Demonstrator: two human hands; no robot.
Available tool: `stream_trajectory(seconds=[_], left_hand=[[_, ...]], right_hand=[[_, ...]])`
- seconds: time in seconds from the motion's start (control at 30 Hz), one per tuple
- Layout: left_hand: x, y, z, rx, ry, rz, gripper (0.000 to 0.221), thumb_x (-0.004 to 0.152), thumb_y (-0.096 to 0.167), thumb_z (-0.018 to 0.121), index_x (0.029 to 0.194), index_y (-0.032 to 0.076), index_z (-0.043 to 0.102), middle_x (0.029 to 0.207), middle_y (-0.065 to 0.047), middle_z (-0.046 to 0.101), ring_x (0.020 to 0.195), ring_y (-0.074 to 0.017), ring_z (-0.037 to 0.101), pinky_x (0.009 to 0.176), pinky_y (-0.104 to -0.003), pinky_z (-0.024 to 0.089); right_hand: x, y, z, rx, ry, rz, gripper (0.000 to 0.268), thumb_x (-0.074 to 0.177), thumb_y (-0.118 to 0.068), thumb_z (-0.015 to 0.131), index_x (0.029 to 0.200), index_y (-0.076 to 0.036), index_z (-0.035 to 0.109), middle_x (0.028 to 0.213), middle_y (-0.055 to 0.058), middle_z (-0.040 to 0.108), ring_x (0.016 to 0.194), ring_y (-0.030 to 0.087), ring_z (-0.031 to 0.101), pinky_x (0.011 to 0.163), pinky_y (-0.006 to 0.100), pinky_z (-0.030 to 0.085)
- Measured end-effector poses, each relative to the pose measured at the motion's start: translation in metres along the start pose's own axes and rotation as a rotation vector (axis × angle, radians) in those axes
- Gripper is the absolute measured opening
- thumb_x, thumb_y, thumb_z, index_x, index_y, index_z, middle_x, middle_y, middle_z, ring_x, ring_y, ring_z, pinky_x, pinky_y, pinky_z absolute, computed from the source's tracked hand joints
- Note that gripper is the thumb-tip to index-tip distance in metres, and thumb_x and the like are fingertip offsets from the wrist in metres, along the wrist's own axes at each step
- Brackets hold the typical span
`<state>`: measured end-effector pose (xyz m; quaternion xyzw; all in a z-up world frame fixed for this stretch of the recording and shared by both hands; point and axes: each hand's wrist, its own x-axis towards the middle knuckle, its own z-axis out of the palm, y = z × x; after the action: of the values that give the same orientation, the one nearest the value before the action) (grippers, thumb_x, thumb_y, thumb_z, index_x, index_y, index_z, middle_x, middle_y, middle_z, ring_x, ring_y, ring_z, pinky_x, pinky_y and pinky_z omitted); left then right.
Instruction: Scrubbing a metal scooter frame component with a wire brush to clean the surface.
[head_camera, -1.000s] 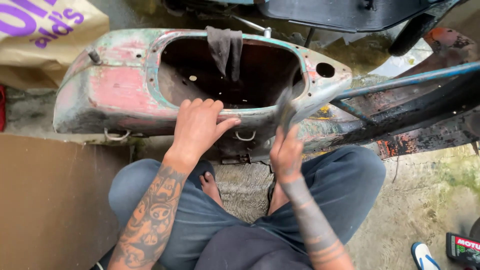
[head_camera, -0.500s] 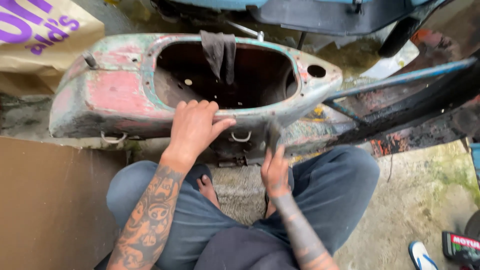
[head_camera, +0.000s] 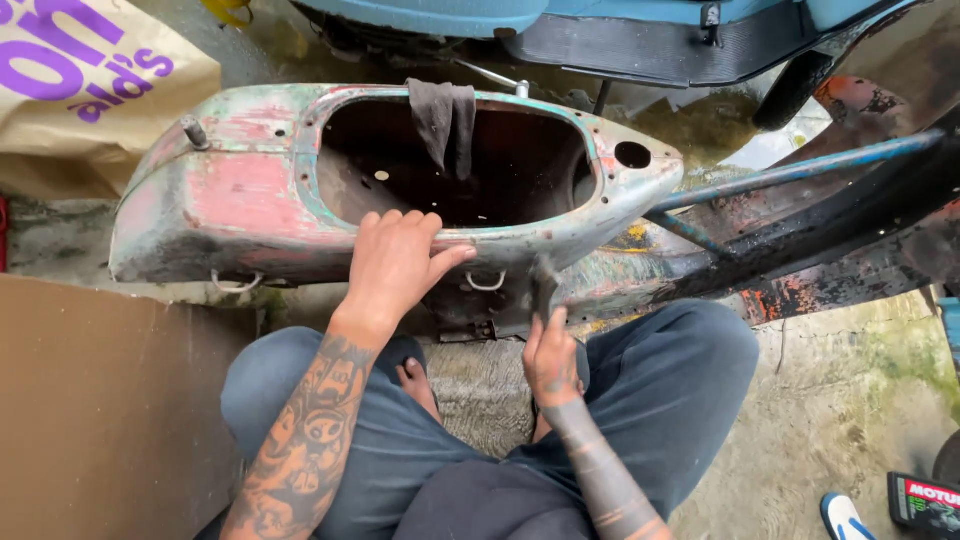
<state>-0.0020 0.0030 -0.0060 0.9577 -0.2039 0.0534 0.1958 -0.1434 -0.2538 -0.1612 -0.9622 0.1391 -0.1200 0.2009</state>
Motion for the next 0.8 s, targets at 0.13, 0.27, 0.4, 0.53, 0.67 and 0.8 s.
stream_trajectory(seconds=[0.13, 0.27, 0.4, 0.53, 0.67, 0.8], left_hand=[[0.004, 0.000, -0.005, -0.009, 0.002, -0.016, 0.051, 0.089, 0.065, 0.065, 0.086, 0.014, 0.064, 0.078, -0.007, 0.064, 0.077, -0.0305, 0.062, 0.075, -0.042, 0.041], [-0.004, 0.002, 0.002, -0.035, -0.007, -0.009, 0.051, 0.088, 0.064, 0.067, 0.085, 0.014, 0.063, 0.078, -0.008, 0.063, 0.077, -0.0322, 0.062, 0.076, -0.044, 0.041], [0.000, 0.000, -0.001, -0.028, -0.018, -0.011, 0.053, 0.092, 0.067, 0.060, 0.084, 0.014, 0.062, 0.077, -0.006, 0.061, 0.076, -0.0296, 0.061, 0.075, -0.041, 0.040], [0.003, 0.000, -0.002, -0.009, -0.005, -0.004, 0.054, 0.091, 0.067, 0.061, 0.084, 0.014, 0.062, 0.076, -0.007, 0.061, 0.075, -0.0302, 0.061, 0.074, -0.042, 0.040], [-0.002, 0.001, 0.000, -0.003, -0.012, -0.004, 0.053, 0.091, 0.067, 0.062, 0.084, 0.014, 0.062, 0.076, -0.007, 0.061, 0.075, -0.0300, 0.061, 0.074, -0.042, 0.040], [-0.001, 0.000, -0.002, 0.005, -0.011, -0.007, 0.054, 0.091, 0.067, 0.061, 0.087, 0.013, 0.063, 0.078, -0.007, 0.062, 0.077, -0.0301, 0.061, 0.075, -0.042, 0.040]], right_hand=[[0.036, -0.051, -0.046, 0.169, -0.055, 0.066, 0.057, 0.105, -0.032, 0.053, 0.140, 0.013, 0.048, 0.082, 0.041, 0.067, 0.072, 0.059, 0.067, 0.047, 0.060, 0.053], [0.076, -0.069, -0.063, 0.127, 0.006, 0.045, 0.061, 0.107, -0.043, 0.050, 0.145, 0.006, 0.045, 0.098, 0.039, 0.064, 0.090, 0.056, 0.066, 0.066, 0.062, 0.053], [0.017, 0.001, 0.009, -0.019, 0.138, -0.072, 0.056, 0.100, -0.033, 0.062, 0.135, 0.010, 0.054, 0.074, 0.037, 0.065, 0.065, 0.053, 0.068, 0.043, 0.056, 0.052], [0.006, -0.026, -0.022, 0.114, -0.099, 0.084, 0.059, 0.103, -0.038, 0.053, 0.137, 0.011, 0.050, 0.076, 0.035, 0.068, 0.068, 0.054, 0.069, 0.045, 0.061, 0.052], [0.058, -0.058, -0.047, 0.056, 0.086, -0.026, 0.056, 0.105, -0.037, 0.055, 0.139, 0.008, 0.051, 0.080, 0.033, 0.066, 0.073, 0.052, 0.069, 0.049, 0.055, 0.054], [0.028, -0.053, -0.018, 0.061, 0.168, -0.081, 0.054, 0.101, -0.027, 0.063, 0.135, 0.014, 0.052, 0.075, 0.041, 0.062, 0.066, 0.058, 0.065, 0.044, 0.060, 0.052]])
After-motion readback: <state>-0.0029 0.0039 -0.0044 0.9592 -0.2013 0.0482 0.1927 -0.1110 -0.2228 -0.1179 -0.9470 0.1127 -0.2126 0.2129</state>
